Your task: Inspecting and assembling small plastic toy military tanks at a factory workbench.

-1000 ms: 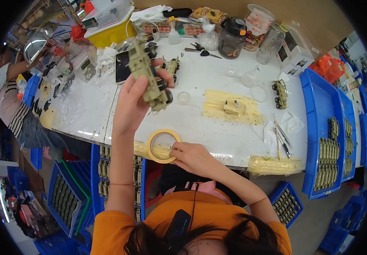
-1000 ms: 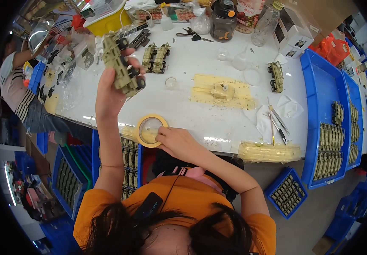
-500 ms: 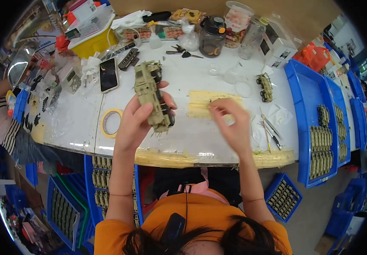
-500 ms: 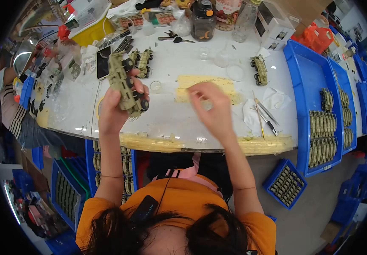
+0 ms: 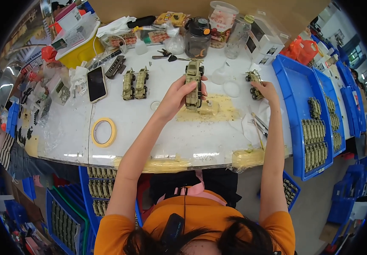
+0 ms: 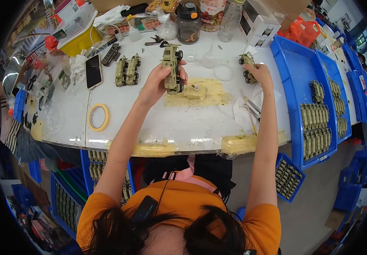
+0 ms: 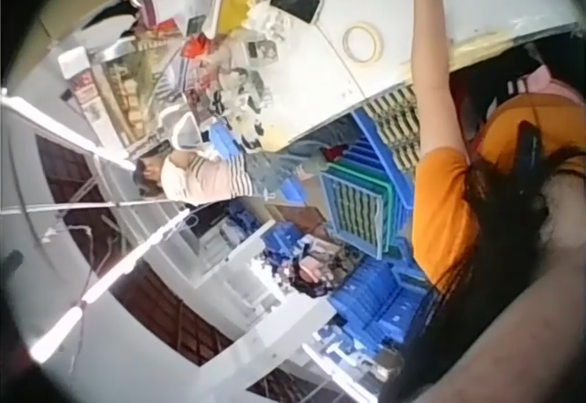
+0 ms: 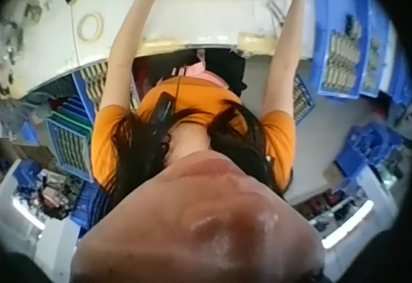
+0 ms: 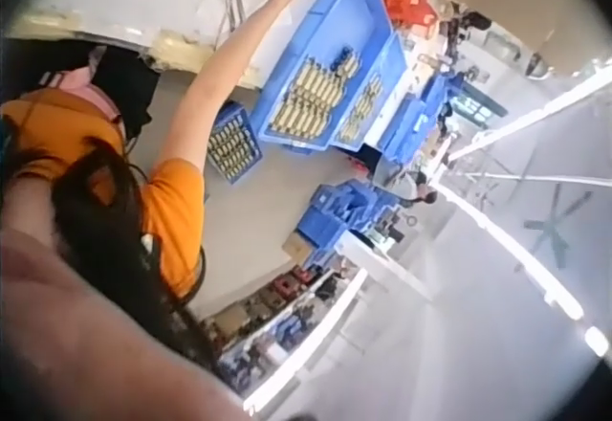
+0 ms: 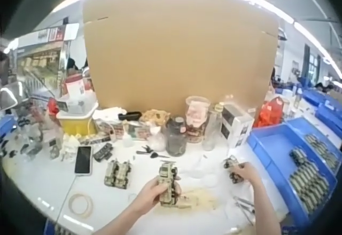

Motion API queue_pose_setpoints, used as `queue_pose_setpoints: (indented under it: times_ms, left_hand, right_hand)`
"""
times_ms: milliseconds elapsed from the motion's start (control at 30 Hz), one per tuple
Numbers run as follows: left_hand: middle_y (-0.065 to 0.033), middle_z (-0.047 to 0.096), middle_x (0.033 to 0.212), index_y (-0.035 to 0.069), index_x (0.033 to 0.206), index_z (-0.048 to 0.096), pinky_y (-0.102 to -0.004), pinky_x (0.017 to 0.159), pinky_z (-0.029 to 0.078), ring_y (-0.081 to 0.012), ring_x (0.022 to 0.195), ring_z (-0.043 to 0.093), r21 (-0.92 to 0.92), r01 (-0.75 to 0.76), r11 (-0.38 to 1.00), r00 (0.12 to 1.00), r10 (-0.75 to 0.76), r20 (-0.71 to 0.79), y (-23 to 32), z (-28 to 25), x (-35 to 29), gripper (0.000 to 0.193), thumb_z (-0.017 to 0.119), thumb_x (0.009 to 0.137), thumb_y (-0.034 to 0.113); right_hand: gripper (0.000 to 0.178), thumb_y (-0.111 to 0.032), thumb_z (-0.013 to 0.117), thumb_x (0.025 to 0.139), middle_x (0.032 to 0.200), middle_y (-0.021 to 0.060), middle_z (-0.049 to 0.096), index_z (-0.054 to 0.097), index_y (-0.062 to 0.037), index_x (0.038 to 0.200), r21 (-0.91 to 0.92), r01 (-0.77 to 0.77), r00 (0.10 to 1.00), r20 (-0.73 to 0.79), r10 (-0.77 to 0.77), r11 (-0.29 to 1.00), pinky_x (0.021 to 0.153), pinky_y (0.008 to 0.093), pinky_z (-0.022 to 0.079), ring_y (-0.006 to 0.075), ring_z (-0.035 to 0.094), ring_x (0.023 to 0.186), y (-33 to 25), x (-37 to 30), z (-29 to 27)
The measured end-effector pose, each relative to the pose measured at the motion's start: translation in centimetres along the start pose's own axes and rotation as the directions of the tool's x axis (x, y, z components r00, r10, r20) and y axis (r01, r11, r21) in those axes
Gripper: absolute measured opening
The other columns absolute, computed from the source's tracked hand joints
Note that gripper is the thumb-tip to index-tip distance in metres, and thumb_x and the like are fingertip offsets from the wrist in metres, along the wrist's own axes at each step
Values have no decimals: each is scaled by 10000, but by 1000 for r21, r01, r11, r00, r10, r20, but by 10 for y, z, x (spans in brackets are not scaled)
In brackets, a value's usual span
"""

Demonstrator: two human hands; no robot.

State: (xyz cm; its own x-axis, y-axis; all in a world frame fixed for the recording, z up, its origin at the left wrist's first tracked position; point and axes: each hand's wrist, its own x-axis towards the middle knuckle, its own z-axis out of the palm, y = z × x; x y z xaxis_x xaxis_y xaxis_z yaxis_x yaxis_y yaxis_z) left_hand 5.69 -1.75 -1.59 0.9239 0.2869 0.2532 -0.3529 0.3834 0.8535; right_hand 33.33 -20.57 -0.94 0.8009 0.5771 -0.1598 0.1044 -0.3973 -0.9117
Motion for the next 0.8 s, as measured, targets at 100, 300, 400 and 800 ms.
queue_pose_setpoints:
  times_ms: [100, 300, 400, 800]
  left_hand:
    - [-77, 610, 862, -9, 1141, 510, -249, 710, 454, -143, 791, 563, 78, -24, 997, 998, 28, -50, 5, -4, -3, 327, 472, 910, 220]
    - [-74, 618, 881, 0, 1124, 529, -234, 707, 443, -128, 787, 549, 154, -61, 986, 990, 79, -113, 11, -3, -5, 309, 489, 902, 211]
    - [-72, 620, 890, 2, 1125, 531, -230, 705, 440, -124, 788, 543, 175, -86, 981, 985, 110, -133, 11, -8, -7, 308, 502, 894, 204]
    - [-75, 639, 949, -5, 1095, 558, -229, 708, 446, -108, 795, 538, 239, -127, 963, 970, 171, -173, 16, -16, -6, 308, 600, 810, 104]
  right_hand:
    - [380, -297, 621, 821, 959, 166, 624, 575, 36, 999, 401, 68, 996, 27, -86, 913, 657, 293, 506, 188, 596, 794, -8, -12, 6]
    - [326, -221, 492, 907, 940, 140, 606, 505, 30, 1115, 752, -98, 934, 296, -201, 651, 719, 322, 521, 192, 587, 813, -52, -53, 67]
    - [376, -257, 426, 939, 946, 137, 585, 470, 34, 1172, 823, -265, 799, 479, -363, 503, 728, 320, 513, 200, 578, 844, -57, -55, 102]
    - [372, -37, 551, 814, 1016, 107, 596, 467, 5, 1174, 738, 193, 835, 223, -503, 647, 809, 277, 446, 183, 565, 905, -50, -81, 143]
